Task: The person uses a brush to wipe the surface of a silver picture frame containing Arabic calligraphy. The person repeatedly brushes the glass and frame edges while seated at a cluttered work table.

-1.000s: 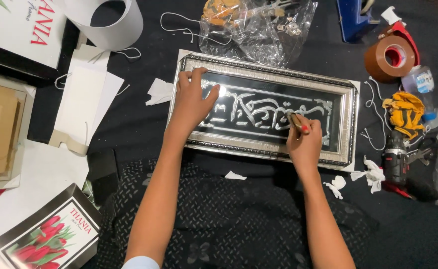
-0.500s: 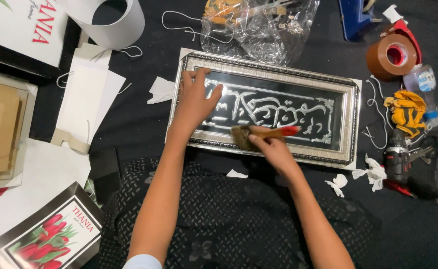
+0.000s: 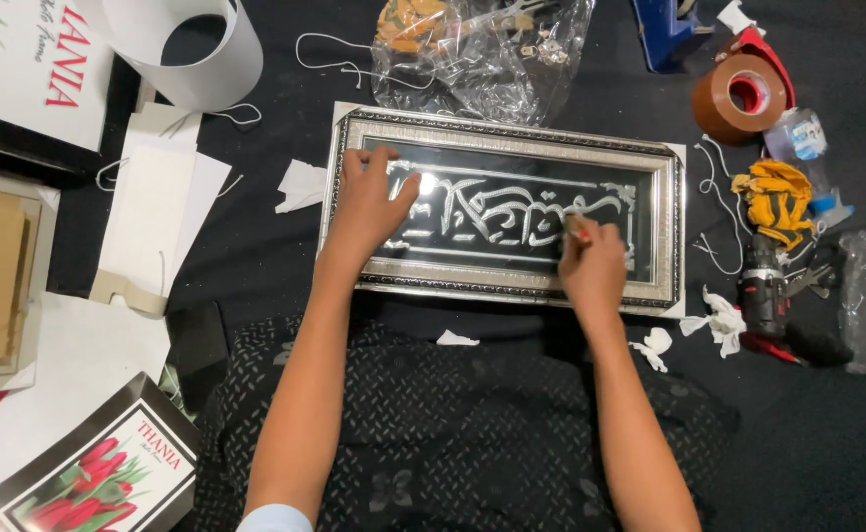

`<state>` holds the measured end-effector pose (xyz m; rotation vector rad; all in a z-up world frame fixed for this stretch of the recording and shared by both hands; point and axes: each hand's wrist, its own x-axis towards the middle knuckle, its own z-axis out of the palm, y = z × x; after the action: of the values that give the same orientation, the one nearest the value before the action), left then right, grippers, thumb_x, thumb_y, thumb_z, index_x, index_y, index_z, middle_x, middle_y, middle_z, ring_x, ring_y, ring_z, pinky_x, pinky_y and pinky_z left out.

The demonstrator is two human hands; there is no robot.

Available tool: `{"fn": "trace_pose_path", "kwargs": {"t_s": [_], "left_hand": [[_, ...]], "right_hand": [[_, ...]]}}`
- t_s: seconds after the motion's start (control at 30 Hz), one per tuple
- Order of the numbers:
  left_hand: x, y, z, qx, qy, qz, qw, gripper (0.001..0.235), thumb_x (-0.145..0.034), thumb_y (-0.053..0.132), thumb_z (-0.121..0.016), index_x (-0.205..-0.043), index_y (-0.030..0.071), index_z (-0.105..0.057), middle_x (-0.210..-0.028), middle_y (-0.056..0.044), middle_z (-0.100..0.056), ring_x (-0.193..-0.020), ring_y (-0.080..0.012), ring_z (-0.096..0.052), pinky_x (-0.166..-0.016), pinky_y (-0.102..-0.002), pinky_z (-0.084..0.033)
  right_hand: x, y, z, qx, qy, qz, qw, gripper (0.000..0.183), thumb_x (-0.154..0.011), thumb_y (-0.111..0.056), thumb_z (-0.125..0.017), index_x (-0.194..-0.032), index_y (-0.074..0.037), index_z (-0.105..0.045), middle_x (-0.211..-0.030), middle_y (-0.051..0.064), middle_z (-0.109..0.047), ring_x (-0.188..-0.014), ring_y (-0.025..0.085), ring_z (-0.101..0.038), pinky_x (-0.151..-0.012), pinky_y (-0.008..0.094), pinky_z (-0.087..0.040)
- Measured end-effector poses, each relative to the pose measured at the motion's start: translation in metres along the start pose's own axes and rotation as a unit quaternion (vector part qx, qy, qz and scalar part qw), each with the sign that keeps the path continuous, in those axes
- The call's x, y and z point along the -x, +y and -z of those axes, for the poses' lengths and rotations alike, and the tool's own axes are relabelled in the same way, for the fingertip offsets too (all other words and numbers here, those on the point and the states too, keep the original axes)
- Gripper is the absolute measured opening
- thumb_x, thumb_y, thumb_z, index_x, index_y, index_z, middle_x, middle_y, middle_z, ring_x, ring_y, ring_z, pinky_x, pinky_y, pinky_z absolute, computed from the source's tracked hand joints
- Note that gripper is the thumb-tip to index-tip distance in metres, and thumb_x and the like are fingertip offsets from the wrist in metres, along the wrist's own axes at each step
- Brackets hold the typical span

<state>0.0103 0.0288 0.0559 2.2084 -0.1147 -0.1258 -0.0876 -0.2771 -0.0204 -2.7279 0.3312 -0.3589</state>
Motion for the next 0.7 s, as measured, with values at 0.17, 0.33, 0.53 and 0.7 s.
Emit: {"fn": "trace_pose_path", "kwargs": {"t_s": [0.17, 0.33, 0.53, 0.7], "left_hand": [[0.0, 0.003, 0.0, -0.009, -0.005, -0.006, 1.0, 0.045, -0.097, 0.031, -0.066, -0.127, -0.002, -0.058, -0.125, -0.028, -0.045, -0.126, -0.0537, -0.051, -0.102, -0.061, -0.046], [0.002, 0.005, 0.0, -0.011, -0.026, -0.004, 1.0, 0.046, -0.097, 0.03, -0.065, -0.127, -0.003, -0.057, -0.125, -0.028, -0.044, -0.127, -0.0569, -0.049, -0.101, -0.063, -0.046], [0.004, 0.01, 0.004, -0.012, -0.016, -0.003, 1.0, 0.042, -0.099, 0.028, -0.065, -0.127, -0.003, -0.058, -0.124, -0.028, -0.046, -0.127, -0.0549, -0.051, -0.101, -0.061, -0.047], [0.005, 0.015, 0.009, -0.006, -0.007, -0.013, 1.0, 0.042, -0.098, 0.027, -0.066, -0.126, -0.004, -0.058, -0.124, -0.029, -0.046, -0.125, -0.0573, -0.051, -0.099, -0.062, -0.048]], "right_hand": [[0.025, -0.069, -0.015, -0.035, -0.15, 0.017, 0.988, 0.03, -0.092, -0.025, -0.066, -0.114, -0.005, -0.066, -0.097, 0.022, -0.066, -0.097, 0.048, -0.067, -0.084, 0.056, -0.054], [0.02, -0.132, 0.027, -0.253, -0.322, -0.078, 0.909, 0.033, -0.091, -0.031, -0.071, -0.112, -0.006, -0.07, -0.108, 0.023, -0.074, -0.108, 0.046, -0.068, -0.093, 0.052, -0.055], [-0.009, -0.106, 0.06, -0.289, -0.245, -0.296, 0.877, 0.063, -0.09, -0.05, -0.066, -0.132, -0.002, -0.067, -0.131, 0.023, -0.067, -0.125, 0.04, -0.061, -0.101, 0.052, -0.048], [-0.023, -0.001, 0.026, -0.208, -0.031, -0.211, 0.955, 0.03, -0.103, -0.019, -0.059, -0.131, -0.011, -0.068, -0.122, 0.022, -0.064, -0.117, 0.044, -0.062, -0.1, 0.053, -0.047]]}}
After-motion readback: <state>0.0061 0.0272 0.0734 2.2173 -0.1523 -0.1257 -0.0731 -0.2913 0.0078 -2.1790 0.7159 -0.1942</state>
